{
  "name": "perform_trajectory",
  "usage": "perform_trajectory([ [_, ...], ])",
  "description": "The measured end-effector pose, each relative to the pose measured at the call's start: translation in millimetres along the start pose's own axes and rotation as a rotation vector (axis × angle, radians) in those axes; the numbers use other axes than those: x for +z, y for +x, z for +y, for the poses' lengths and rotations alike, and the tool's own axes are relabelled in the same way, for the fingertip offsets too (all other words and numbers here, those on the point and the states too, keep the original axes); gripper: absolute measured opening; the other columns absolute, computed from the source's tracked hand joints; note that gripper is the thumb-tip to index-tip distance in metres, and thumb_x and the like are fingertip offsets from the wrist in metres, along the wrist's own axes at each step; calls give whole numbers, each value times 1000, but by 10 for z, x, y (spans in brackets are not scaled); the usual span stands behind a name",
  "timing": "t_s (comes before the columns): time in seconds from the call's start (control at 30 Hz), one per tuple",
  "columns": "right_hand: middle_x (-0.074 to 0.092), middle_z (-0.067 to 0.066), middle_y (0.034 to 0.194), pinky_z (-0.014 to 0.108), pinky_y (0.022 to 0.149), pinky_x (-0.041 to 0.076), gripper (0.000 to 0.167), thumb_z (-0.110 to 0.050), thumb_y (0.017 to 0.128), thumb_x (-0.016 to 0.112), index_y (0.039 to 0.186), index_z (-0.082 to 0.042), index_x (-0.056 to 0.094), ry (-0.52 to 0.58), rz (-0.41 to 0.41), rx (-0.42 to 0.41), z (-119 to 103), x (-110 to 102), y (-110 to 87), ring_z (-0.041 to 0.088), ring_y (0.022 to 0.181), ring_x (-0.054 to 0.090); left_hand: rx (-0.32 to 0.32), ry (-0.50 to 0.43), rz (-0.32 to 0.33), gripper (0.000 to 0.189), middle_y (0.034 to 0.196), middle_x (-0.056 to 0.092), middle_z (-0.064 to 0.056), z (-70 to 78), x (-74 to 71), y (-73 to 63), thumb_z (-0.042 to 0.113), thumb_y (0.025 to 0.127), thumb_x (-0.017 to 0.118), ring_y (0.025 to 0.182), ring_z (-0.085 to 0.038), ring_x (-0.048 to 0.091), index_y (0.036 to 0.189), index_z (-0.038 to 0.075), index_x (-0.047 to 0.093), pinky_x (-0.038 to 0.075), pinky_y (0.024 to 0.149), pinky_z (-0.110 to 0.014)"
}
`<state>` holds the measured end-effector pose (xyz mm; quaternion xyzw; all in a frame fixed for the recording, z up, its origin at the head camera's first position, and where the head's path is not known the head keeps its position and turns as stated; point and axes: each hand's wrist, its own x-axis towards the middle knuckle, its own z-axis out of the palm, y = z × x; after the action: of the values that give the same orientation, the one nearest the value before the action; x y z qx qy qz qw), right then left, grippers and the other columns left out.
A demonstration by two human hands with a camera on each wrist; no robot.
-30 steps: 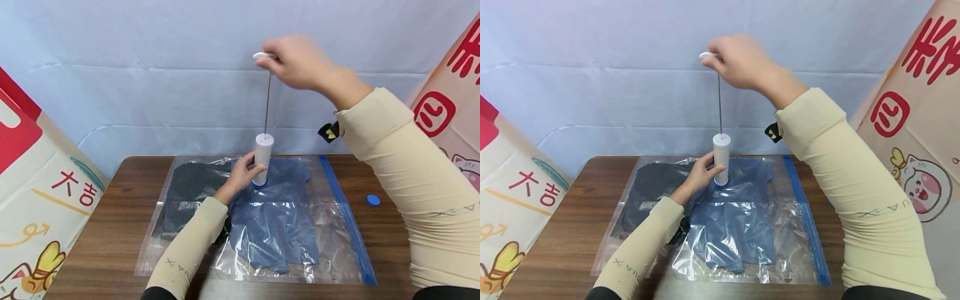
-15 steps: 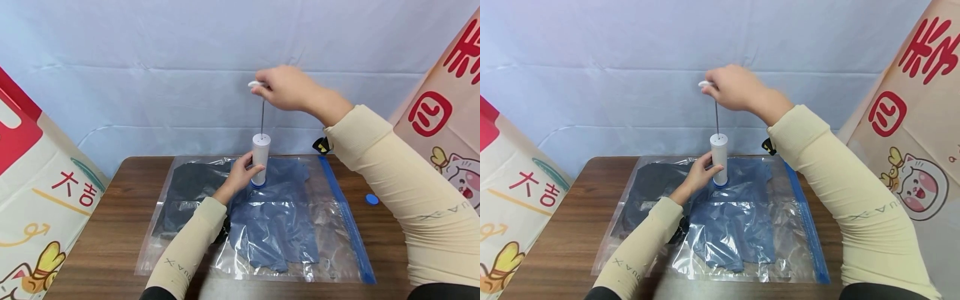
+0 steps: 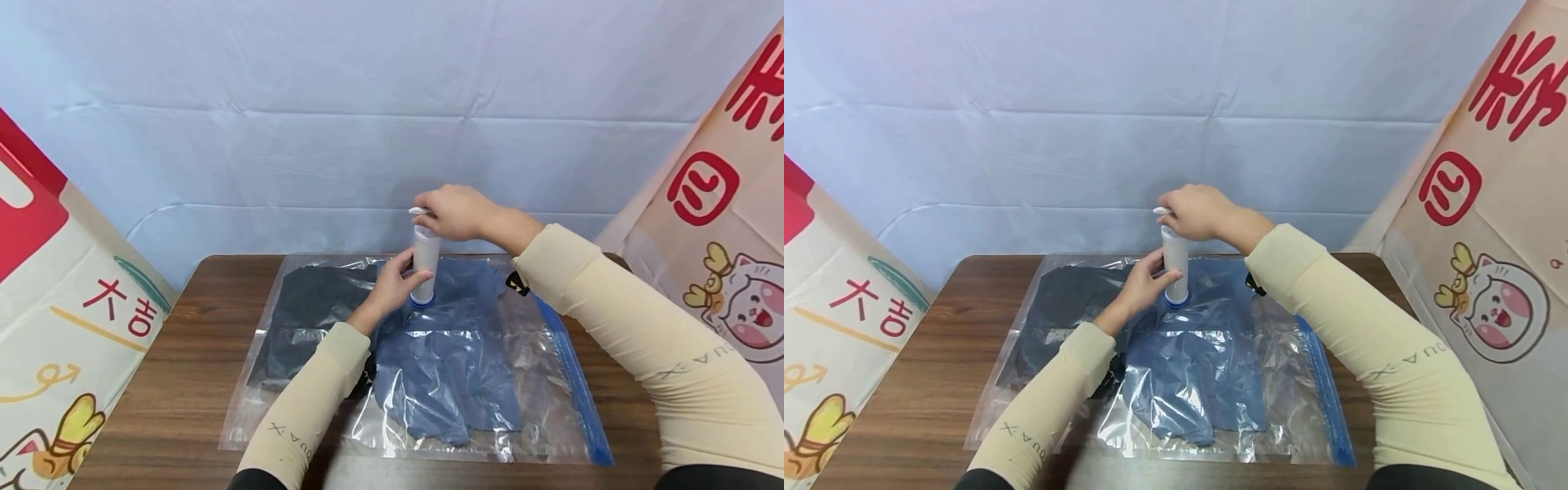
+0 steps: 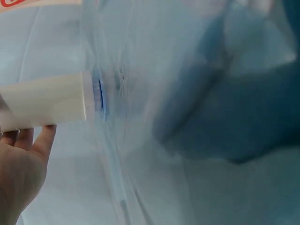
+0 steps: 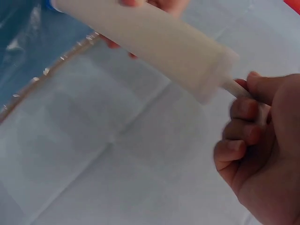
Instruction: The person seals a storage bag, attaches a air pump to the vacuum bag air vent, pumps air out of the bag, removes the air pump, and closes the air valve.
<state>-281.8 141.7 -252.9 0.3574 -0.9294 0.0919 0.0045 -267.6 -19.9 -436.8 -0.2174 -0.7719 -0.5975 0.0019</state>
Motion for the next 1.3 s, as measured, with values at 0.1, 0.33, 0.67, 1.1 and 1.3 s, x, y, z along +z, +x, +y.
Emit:
perform_trajectory([
  [0.1,46,3,66,32,57,34,30,-23,104,61,79,-11,50,9,6,-12,11,45,2,19,57,45,-9,4,-2,54,138,60,-19,1,-1,-2,9,95,72,131,-29,57,144,2,53,50,104,-36],
  [0.33,49,4,68,32,59,36,28,-21,105,59,80,-11,52,10,32,-30,-14,-136,42,19,58,45,-6,-7,9,51,136,62,-20,-1,-5,-8,8,95,73,129,-30,58,142,1,55,51,103,-37],
  [0.67,52,6,71,35,60,35,28,-24,108,51,85,-9,53,-83,198,-1,-157,-784,31,23,61,47,-28,22,5,54,139,59,-20,8,-13,-12,11,94,74,133,-30,55,144,2,54,49,106,-36],
  [1.1,52,9,71,37,59,34,29,-26,108,50,88,-5,53,-218,348,0,-307,-1158,-4,26,61,48,-30,26,2,54,140,59,-20,3,-6,-16,10,95,73,133,-30,55,144,2,53,48,106,-34],
  [1.3,53,6,72,36,58,36,25,-25,108,51,90,-8,53,-152,217,-4,-216,-850,61,24,60,48,-27,15,4,54,139,60,-20,6,-14,-7,9,95,73,133,-30,55,144,1,54,48,107,-35],
])
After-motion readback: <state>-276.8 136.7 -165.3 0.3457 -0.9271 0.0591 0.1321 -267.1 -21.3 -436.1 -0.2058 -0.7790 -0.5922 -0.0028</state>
